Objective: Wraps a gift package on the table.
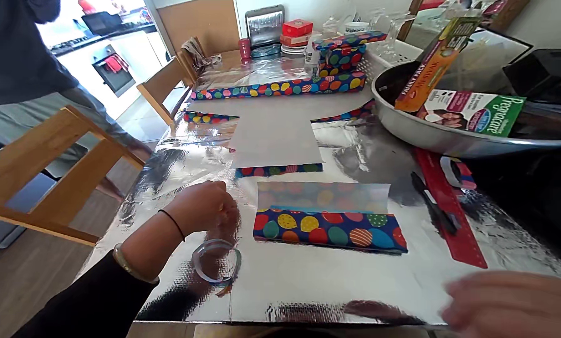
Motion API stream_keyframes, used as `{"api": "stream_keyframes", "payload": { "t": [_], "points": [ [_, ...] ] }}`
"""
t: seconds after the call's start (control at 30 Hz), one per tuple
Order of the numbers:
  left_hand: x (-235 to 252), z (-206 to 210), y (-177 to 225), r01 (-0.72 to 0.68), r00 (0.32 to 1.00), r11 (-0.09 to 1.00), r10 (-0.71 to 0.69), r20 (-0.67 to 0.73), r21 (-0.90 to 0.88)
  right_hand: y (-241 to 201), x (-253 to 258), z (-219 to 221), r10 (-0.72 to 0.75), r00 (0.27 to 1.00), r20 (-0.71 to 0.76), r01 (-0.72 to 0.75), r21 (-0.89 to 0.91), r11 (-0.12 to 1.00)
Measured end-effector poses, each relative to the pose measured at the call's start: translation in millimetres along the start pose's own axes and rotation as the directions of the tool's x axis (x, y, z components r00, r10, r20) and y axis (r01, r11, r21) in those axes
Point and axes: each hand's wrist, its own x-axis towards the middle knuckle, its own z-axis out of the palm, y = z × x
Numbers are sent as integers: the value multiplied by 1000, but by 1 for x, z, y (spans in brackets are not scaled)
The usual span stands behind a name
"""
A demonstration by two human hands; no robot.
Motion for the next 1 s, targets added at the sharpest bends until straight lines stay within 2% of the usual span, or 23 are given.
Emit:
{"api": "stream_keyframes", "payload": {
  "t": [0.13, 0.23, 0.3, 0.37, 0.4, 0.43, 0.47, 0.53, 0.57, 0.6, 0.63, 0.73, 0.83, 0.9, 1.0],
  "points": [
    [10, 4, -8, 68, 997, 997, -68, -31, 27, 28, 4, 27, 90, 992, 86, -83, -79, 993],
    [52, 37, -61, -35, 977, 991, 61, -205, 128, 57, 3, 55, 59, 997, 59, -48, -166, 985],
    [64, 35, -73, -71, 977, 993, 88, -193, 97, 70, 3, 70, 36, 998, 47, -26, -186, 982],
    [65, 21, -77, -150, 980, 989, 146, -135, -19, 77, 4, 78, 40, 997, 59, -27, -204, 979],
    [66, 13, -79, -218, 967, 973, 204, -151, -81, 80, 5, 81, 44, 997, 68, -29, -210, 977],
    [68, 5, -77, -303, 938, 946, 275, -214, -115, 83, 4, 84, 49, 996, 75, -32, -216, 976],
    [71, 0, -71, -396, 880, 910, 339, -332, -120, 85, 4, 86, 54, 996, 77, -36, -220, 975],
    [80, 0, -43, -538, 720, 840, 411, -559, -75, 87, 4, 88, 62, 995, 76, -43, -232, 972],
    [86, 2, -24, -585, 655, 810, 444, -611, -39, 88, 5, 88, 66, 995, 76, -46, -241, 970],
    [92, 7, -7, -622, 617, 783, 486, -620, -5, 88, 5, 88, 69, 995, 76, -48, -250, 967],
    [98, 10, 8, -640, 618, 769, 523, -587, 12, 88, 5, 88, 68, 995, 73, -47, -259, 965],
    [109, 10, 38, -610, 724, 793, 559, -405, 5, 88, 4, 89, 59, 996, 69, -37, -288, 957],
    [115, 11, 45, -580, 764, 814, 537, -358, -17, 86, 4, 89, 55, 994, 89, -25, -309, 951],
    [113, 14, 44, -597, 738, 802, 545, -397, -8, 86, 5, 89, 56, 994, 99, -23, -309, 951],
    [104, 25, 42, -666, 644, 744, 614, -457, 62, 86, 5, 89, 57, 994, 94, -26, -301, 953]
  ]
}}
